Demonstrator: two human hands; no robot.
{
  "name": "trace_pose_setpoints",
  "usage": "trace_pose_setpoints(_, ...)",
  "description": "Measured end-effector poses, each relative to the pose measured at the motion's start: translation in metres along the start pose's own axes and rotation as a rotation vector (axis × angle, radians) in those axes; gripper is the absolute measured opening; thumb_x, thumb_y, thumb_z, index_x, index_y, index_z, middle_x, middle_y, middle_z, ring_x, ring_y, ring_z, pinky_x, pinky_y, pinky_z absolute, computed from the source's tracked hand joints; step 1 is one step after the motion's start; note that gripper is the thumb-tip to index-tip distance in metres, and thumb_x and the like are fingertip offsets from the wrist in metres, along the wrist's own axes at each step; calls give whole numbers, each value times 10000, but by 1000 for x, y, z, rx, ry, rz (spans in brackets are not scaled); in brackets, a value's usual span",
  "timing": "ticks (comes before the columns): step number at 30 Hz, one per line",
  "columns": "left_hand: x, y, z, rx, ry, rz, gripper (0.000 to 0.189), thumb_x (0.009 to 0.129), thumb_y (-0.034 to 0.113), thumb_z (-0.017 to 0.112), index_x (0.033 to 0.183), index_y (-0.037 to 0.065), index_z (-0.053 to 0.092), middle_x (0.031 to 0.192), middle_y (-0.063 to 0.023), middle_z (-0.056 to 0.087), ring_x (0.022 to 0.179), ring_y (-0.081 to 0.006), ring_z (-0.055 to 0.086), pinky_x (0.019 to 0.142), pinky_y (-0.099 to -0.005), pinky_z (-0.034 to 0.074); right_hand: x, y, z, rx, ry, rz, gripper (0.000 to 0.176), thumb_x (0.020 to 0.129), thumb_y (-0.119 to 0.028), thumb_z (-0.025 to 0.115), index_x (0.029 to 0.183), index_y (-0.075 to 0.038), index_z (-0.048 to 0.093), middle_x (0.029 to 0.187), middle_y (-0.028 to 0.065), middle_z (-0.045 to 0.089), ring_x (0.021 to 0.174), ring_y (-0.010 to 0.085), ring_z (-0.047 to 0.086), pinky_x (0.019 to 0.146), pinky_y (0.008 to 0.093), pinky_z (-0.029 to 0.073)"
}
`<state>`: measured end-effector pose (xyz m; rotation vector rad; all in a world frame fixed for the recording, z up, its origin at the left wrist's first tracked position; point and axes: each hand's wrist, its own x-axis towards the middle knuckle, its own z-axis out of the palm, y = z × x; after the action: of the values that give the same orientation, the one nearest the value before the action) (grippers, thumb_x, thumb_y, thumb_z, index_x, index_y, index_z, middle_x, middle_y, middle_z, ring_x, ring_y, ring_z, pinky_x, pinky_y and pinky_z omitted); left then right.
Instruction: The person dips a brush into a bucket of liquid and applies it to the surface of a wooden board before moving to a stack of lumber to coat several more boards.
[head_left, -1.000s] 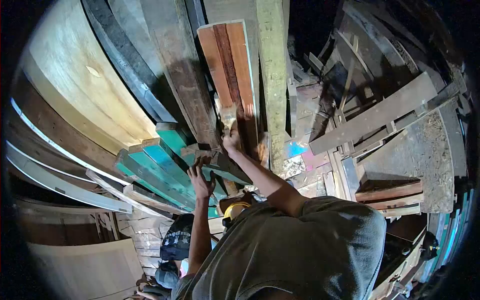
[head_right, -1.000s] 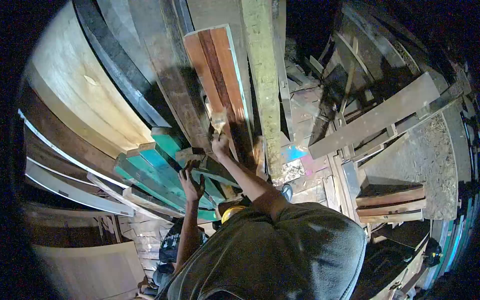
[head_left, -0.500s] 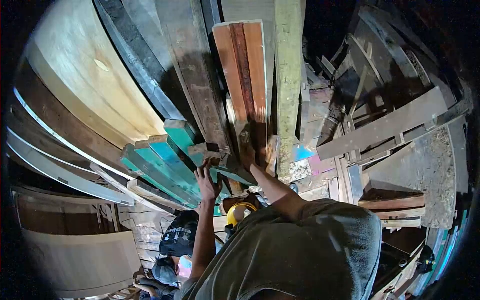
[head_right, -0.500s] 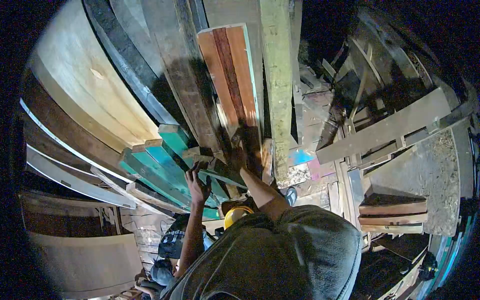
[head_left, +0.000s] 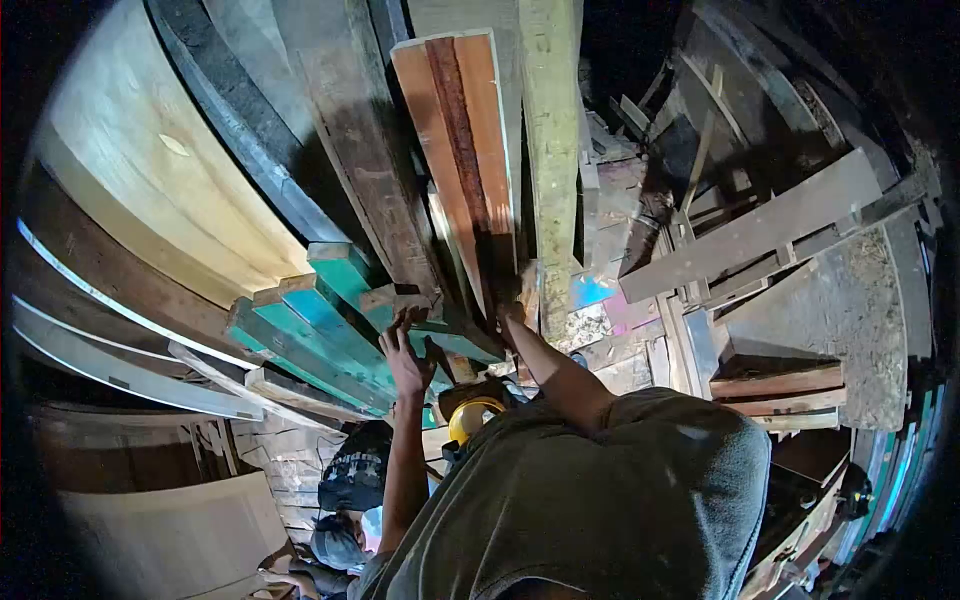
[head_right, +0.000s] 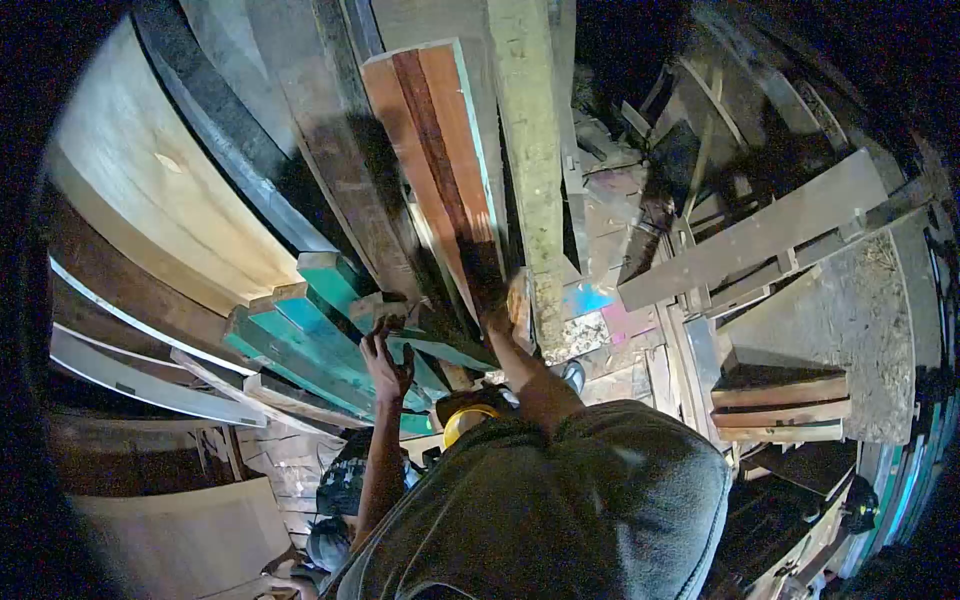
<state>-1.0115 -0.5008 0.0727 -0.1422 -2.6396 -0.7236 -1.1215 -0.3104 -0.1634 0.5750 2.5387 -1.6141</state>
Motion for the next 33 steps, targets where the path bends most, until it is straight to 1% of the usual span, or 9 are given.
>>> trace_pose_setpoints(11,4,6,9,-16,67,26,565,727,96,621,1262,49,445,1203,-222,466,1064,-439,413,956,-494,330,51,-43,-17,174,280,-203,379,945,-349,428,881,-11,586,778,120,600,710,212,583,586,351,430)
trace_pose_setpoints(15,3,7,9,-46,118,43,589,690,72,622,1253,42,453,1156,-221,486,1025,-417,426,906,-475,354,-8,-176,-121,508,54,86,464,932,-397,435,704,-15,565,588,91,548,578,191,570,508,326,416)
trace_pose_setpoints(18,-1,1,10,-1,125,54,558,712,92,630,1239,25,461,1139,-236,485,1031,-433,425,898,-486,364,25,-165,-120,587,80,-235,412,880,-359,508,675,-3,543,449,69,461,378,177,481,394,349,383)
trace_pose_setpoints(20,-8,-7,21,21,135,8,565,730,124,642,1247,8,446,1177,-266,465,1082,-453,409,925,-493,355,-27,-222,-163,807,-121,-102,364,871,-294,501,662,2,540,432,81,453,363,188,456,395,343,385)
trace_pose_setpoints(23,-3,-1,19,61,186,59,541,711,130,644,1210,36,458,1110,-222,460,1021,-414,418,894,-479,358,-30,-223,-160,708,-122,-102,390,876,-297,495,614,-10,515,444,60,467,379,188,466,409,335,382)
trace_pose_setpoints(24,-5,-6,26,68,197,29,532,713,133,645,1201,31,459,1095,-225,456,1013,-419,417,885,-483,364,-7,-193,-133,698,-48,-232,277,907,-294,482,687,-127,454,473,-40,385,316,60,320,278,226,201)
trace_pose_setpoints(27,-6,-4,25,55,115,-52,545,715,168,661,1191,2,454,1135,-274,412,1060,-457,381,911,-500,350,17,-131,-91,528,115,-128,474,883,-401,506,624,-9,576,521,98,560,516,193,563,495,380,418)
trace_pose_setpoints(28,-4,-5,26,34,63,-106,588,710,186,675,1212,-14,443,1205,-320,377,1132,-485,348,964,-509,322,26,-96,-71,589,125,-39,319,899,-396,511,767,-108,550,550,-14,459,451,90,439,398,259,331)
trace_pose_setpoints(33,2,-3,25,26,42,-101,591,726,195,669,1227,-18,438,1262,-336,371,1181,-517,329,1009,-529,303,17,-36,-58,433,-48,138,296,904,-367,500,746,-117,517,528,-15,446,404,90,410,357,260,293)
